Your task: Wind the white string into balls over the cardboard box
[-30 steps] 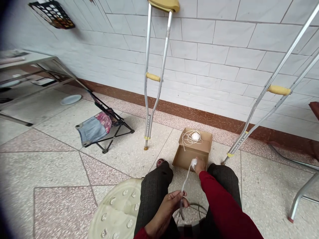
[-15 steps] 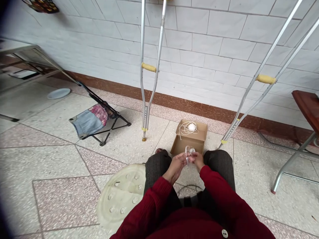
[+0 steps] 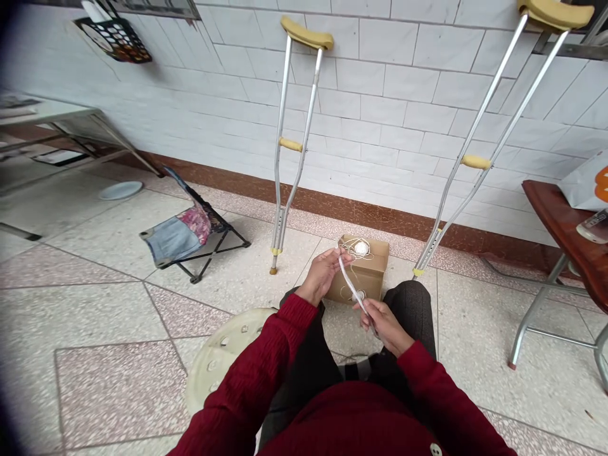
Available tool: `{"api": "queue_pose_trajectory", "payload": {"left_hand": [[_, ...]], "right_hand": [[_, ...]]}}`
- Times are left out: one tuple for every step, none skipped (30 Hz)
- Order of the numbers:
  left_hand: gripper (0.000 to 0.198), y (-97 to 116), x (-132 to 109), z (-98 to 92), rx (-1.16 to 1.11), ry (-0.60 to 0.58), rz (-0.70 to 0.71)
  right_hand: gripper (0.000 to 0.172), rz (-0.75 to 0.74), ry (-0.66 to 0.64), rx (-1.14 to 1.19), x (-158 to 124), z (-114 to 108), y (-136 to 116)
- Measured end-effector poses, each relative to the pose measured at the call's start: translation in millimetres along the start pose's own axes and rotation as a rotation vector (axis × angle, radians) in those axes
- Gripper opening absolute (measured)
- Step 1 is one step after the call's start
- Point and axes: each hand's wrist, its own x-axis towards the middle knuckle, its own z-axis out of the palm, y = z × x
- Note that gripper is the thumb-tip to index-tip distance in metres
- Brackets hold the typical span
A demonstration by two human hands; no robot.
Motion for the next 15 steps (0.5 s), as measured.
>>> {"api": "queue_pose_trajectory", "payload": {"left_hand": [[0.032,-1,3,-2.6,-0.005,0.012,0.012],[0.033,-2,6,-5.4,-0.012,0.025,0.021],[0.033,-5,9,-8.1,-0.016,0.039,0.027],[0.034,-8,12,-10.4,-0.015,0.054,0.027],[0.034,-12,14,-12.0,-0.007,0.068,0.021],[0.034,-16,16,-13.0,0.009,0.078,0.008],[0.034,-20,16,-13.3,0.028,0.084,-0.009],[0.034,-24,16,-13.4,0.047,0.088,-0.025],[0.034,-28,14,-13.5,0.068,0.084,-0.039],[0.035,-32,13,-14.2,0.093,0.067,-0.053],[0.037,-35,10,-15.7,0.126,0.046,-0.070],[0.040,-38,8,-18.3,0.173,0.027,-0.087],[0.042,-40,5,-22.0,0.239,0.011,-0.102],[0.042,-41,1,-26.4,0.325,-0.005,-0.107],[0.040,-41,-2,-31.0,0.425,-0.014,-0.092]], "right_hand": [[0.040,-0.001,-0.011,0.003,-10,1,-1],[0.038,0.001,-0.020,0.006,-18,1,-3],[0.037,0.002,-0.025,0.008,-26,2,-4],[0.036,0.006,-0.027,0.011,-32,3,-5],[0.035,0.015,-0.023,0.019,-37,4,-6],[0.034,0.025,-0.014,0.029,-40,4,-8],[0.033,0.033,-0.001,0.041,-42,4,-10],[0.033,0.035,0.017,0.052,-41,5,-13],[0.033,0.028,0.039,0.059,-39,5,-17],[0.032,0.009,0.063,0.062,-35,6,-22],[0.032,-0.020,0.084,0.064,-29,6,-28],[0.031,-0.053,0.098,0.070,-22,7,-35],[0.030,-0.082,0.106,0.082,-13,8,-42],[0.030,-0.102,0.106,0.099,-4,9,-50],[0.030,-0.113,0.103,0.120,5,9,-57]]}}
